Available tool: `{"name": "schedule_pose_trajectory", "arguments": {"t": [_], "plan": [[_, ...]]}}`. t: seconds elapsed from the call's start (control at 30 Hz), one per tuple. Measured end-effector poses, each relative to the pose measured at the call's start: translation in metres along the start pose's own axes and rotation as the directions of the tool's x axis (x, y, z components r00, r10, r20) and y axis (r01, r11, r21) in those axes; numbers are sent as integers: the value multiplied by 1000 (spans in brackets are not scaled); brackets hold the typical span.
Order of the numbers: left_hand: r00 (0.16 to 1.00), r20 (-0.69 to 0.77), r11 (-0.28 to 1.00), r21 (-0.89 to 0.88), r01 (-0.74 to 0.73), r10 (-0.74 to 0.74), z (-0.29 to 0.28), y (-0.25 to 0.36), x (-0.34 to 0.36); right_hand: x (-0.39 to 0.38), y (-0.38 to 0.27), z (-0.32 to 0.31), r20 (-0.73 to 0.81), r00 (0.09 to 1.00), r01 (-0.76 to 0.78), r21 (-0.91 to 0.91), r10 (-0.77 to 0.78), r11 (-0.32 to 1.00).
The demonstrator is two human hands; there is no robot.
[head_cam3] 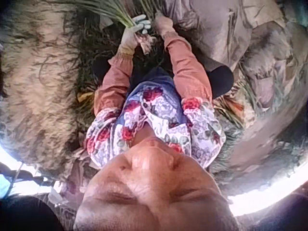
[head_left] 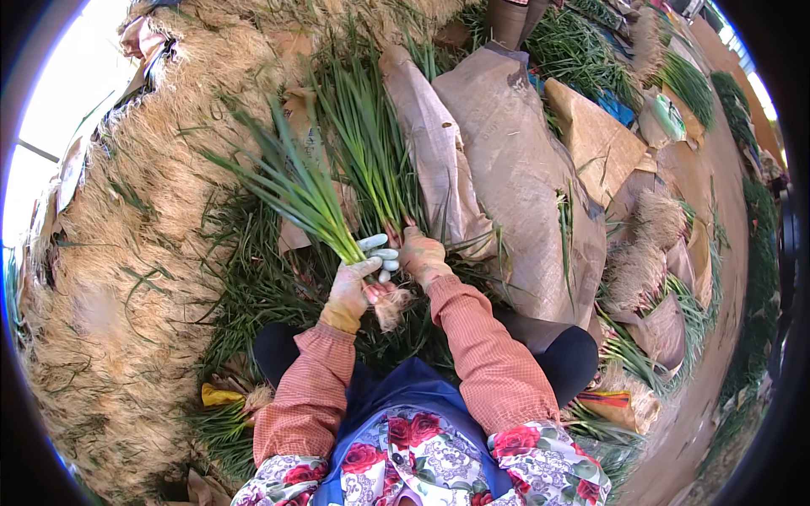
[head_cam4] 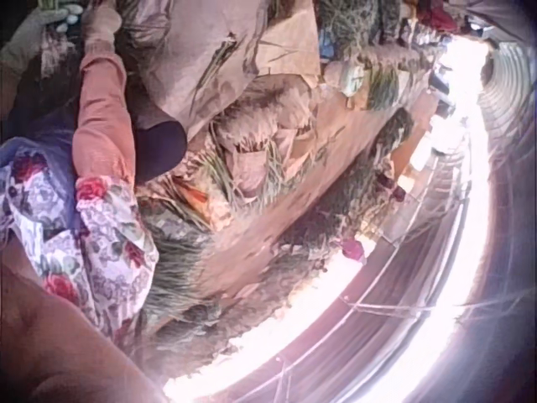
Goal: The person sits on the ground and trims the roots and green tops of spring onions by hand. They gather the trimmed onions into a bundle and place them aside.
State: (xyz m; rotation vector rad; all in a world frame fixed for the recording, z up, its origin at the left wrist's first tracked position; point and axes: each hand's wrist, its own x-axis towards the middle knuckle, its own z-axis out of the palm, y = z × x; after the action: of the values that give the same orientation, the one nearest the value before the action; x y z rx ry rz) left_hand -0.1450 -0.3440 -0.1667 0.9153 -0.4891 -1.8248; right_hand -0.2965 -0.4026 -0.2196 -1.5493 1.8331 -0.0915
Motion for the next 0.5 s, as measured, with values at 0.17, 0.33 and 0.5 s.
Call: {"name": "schedule_pose_trajectory", "arguments": {"t": [0.17,0.33,0.5], "plan": [[977,-210,999,-33,-44,36,-23,-1,17,-3,29,-14,63,975,168,408,-211,897],[987,-158,998,56,-27,35,-9,-16,24,-54,9,-20,-385,853,385,6,-353,923],[983,-166,971,208,117,-83,2,-8,31,-66,18,2,-377,786,578,168,-490,799]]}}
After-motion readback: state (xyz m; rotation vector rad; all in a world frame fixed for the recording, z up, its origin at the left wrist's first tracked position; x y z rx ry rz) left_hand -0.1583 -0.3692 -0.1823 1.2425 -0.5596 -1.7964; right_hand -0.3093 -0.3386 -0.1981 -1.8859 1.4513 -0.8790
